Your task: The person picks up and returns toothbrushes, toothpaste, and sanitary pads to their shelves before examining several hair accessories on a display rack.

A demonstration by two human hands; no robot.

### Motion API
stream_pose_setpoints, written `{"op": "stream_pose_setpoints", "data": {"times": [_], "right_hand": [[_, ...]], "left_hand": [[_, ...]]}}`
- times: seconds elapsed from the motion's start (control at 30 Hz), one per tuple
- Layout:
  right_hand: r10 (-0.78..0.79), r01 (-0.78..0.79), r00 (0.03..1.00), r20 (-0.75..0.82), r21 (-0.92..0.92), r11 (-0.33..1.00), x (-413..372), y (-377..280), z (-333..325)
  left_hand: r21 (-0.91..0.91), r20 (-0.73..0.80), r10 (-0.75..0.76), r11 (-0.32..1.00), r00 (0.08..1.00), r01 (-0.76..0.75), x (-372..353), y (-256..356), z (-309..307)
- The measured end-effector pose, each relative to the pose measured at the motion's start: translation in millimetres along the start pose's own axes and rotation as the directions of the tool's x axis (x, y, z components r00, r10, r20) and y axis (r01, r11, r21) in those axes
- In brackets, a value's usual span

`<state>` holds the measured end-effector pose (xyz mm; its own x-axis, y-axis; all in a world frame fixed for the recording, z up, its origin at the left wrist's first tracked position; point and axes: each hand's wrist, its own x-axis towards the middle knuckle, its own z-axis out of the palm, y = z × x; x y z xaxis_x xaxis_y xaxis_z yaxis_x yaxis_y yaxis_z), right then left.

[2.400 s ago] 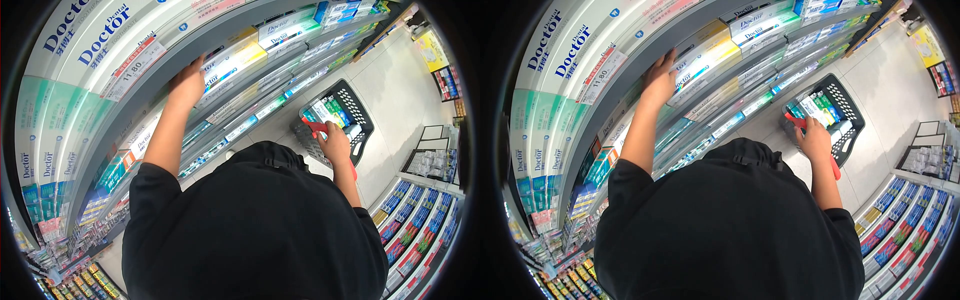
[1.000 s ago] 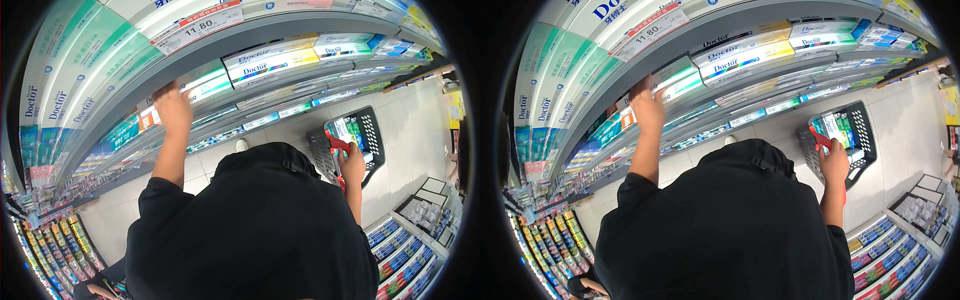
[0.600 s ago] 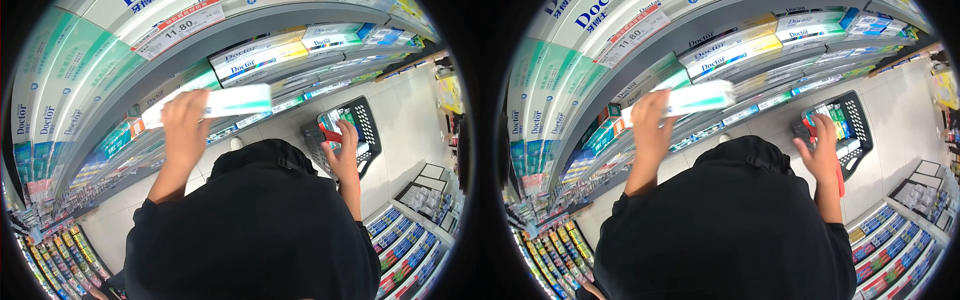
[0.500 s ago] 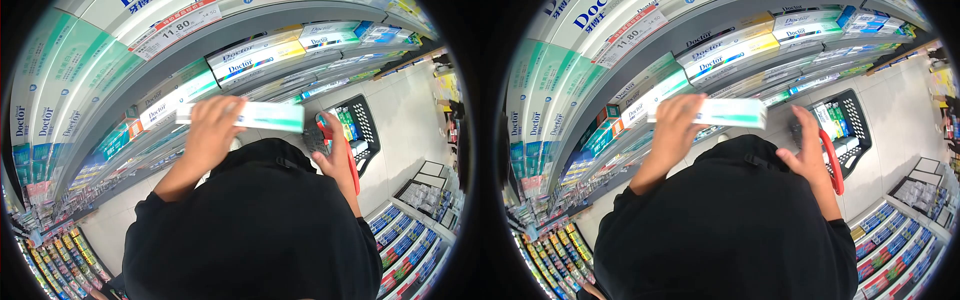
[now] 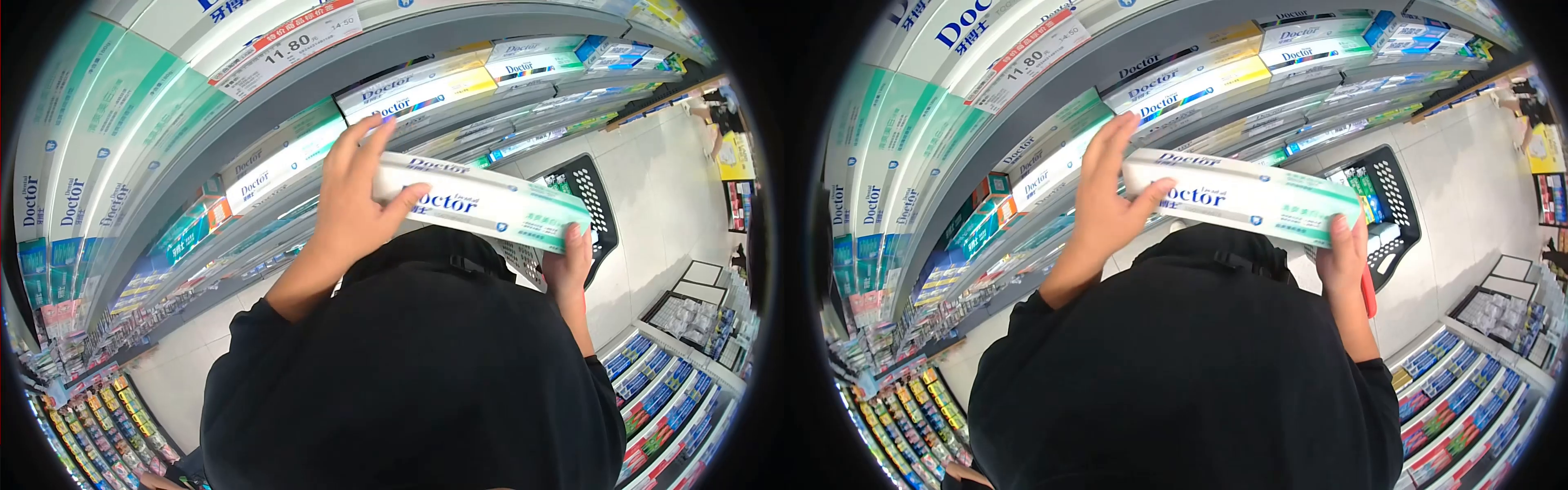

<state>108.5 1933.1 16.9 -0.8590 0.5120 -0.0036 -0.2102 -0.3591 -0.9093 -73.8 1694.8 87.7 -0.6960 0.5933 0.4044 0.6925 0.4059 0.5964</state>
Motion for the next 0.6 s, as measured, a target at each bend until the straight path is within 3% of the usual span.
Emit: {"op": "stream_pose_setpoints", "data": {"times": [0.07, 0.1, 0.2, 0.33, 0.6], "right_hand": [[0.033, -0.028, 0.999, -0.043, 0.12, 0.992, 3.6, 1.2, -6.6], [0.06, -0.051, 0.996, -0.064, 0.137, 0.989, 5.1, 0.3, -5.8], [0.121, -0.103, 0.988, -0.1, 0.168, 0.98, 9.1, -3.2, -2.9], [0.145, -0.121, 0.978, -0.149, 0.16, 0.98, 10.4, -7.1, -2.2], [0.132, -0.112, 0.984, -0.12, 0.158, 0.981, 10.0, -8.3, -7.7]], "left_hand": [[-0.266, 0.072, -0.176, 0.945, 0.982, 0.189, -2.4, -7.6, 0.9], [-0.506, 0.189, -0.232, 0.809, 0.954, 0.298, -5.5, -12.6, 4.3], [-0.641, 0.31, -0.164, 0.691, 0.937, 0.333, -7.9, -13.4, 13.0], [-0.706, 0.34, -0.21, 0.587, 0.917, 0.397, -9.6, -12.0, 20.7], [-0.704, 0.328, -0.186, 0.606, 0.926, 0.37, -9.7, -10.9, 20.7]]}}
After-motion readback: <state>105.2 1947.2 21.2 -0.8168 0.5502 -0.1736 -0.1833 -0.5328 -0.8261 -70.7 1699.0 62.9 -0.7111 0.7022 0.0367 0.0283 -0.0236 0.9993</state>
